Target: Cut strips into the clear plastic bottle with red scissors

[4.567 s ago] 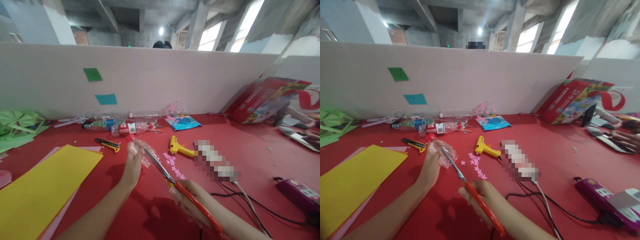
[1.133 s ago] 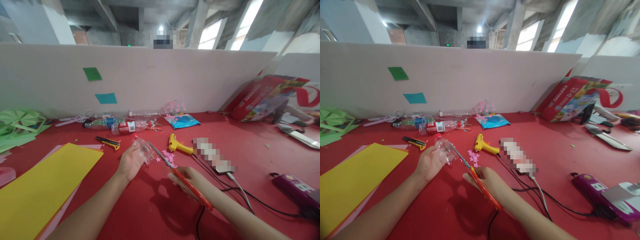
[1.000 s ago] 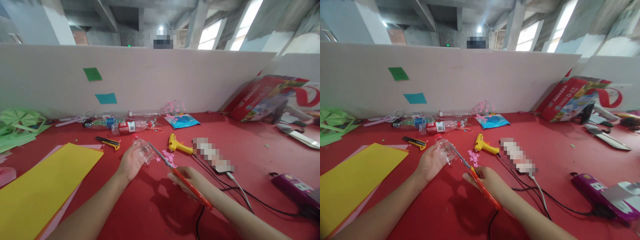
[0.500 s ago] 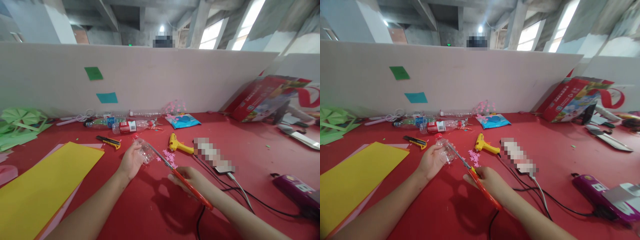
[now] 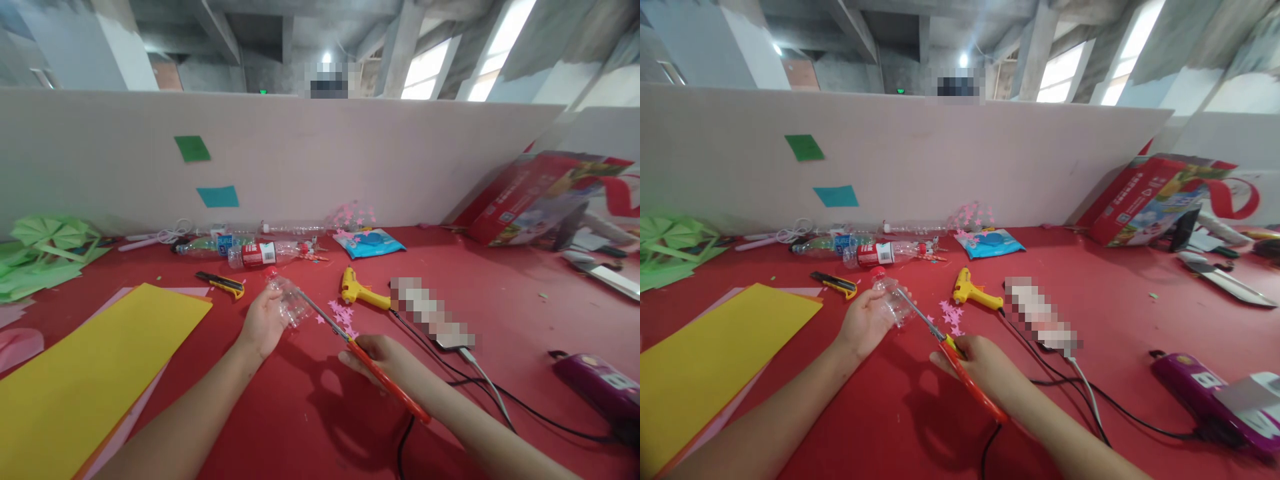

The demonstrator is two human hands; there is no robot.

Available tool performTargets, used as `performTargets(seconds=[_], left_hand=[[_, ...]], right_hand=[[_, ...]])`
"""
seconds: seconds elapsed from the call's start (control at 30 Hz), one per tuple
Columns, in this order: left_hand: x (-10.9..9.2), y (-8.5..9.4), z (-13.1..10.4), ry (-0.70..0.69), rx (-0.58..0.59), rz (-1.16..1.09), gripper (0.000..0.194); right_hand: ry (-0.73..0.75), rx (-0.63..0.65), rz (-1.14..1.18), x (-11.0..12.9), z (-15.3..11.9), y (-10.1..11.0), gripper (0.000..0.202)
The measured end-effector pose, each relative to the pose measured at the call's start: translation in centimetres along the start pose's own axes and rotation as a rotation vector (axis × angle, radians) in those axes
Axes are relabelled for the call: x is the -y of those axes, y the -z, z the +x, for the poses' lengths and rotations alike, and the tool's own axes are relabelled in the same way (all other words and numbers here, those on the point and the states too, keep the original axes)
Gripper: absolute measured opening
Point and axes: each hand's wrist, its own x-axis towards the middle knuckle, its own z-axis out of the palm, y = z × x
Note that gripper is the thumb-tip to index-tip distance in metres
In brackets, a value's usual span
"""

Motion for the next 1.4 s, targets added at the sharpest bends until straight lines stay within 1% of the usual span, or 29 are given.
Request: performTargets(seconds=[0.1,0.23,0.33,0.43,0.5,0.6,0.67,0.8,0.93,1.07,1.13,1.23,1.3,1.4], left_hand=[[0.1,-0.1,0.0,-0.013,-0.017,0.014,0.017],[0.5,0.0,0.3,-0.047,0.005,0.052,0.017],[0.5,0.2,0.5,-0.066,-0.018,0.069,0.018],[0.2,0.3,0.8,-0.084,-0.084,0.067,0.017],[-0.1,0.4,0.9,-0.110,-0.107,0.069,0.015],[-0.3,0.5,0.9,-0.155,-0.114,0.063,0.018],[-0.3,0.4,0.9,-0.189,-0.116,0.055,0.020],[-0.1,0.1,0.8,-0.248,-0.115,0.058,0.016],[0.0,-0.3,0.6,-0.248,-0.118,0.093,0.014],[0.1,-0.3,0.6,-0.249,-0.114,0.111,0.015],[0.1,-0.3,0.7,-0.251,-0.133,0.096,0.015],[0.1,-0.2,0.8,-0.263,-0.156,0.062,0.016],[0.1,-0.2,0.8,-0.254,-0.146,0.071,0.014],[0.4,-0.5,0.5,-0.233,-0.126,0.108,0.014]], right_hand=[[-0.022,-0.012,-0.002,0.1,0.0,0.0,0.047],[-0.030,0.020,0.036,0.3,0.0,0.1,0.048],[-0.021,0.034,0.085,0.0,-0.1,0.2,0.046],[-0.014,0.100,0.137,-0.4,-0.7,0.4,0.044],[-0.008,0.161,0.155,-0.2,-1.2,0.8,0.045],[0.043,0.155,0.025,0.6,-2.1,1.4,0.044],[0.068,0.163,-0.018,1.0,-2.4,1.6,0.045],[0.058,0.177,-0.024,0.5,-2.2,1.4,0.045],[0.040,0.206,0.080,-0.3,-1.8,0.9,0.047],[0.039,0.231,0.092,0.4,-1.9,1.0,0.046],[0.025,0.237,0.091,0.7,-2.0,1.2,0.045],[0.006,0.223,0.120,0.5,-1.9,1.0,0.048],[-0.010,0.215,0.140,0.2,-1.8,0.8,0.049],[-0.028,0.237,0.201,0.3,-1.8,0.6,0.048]])
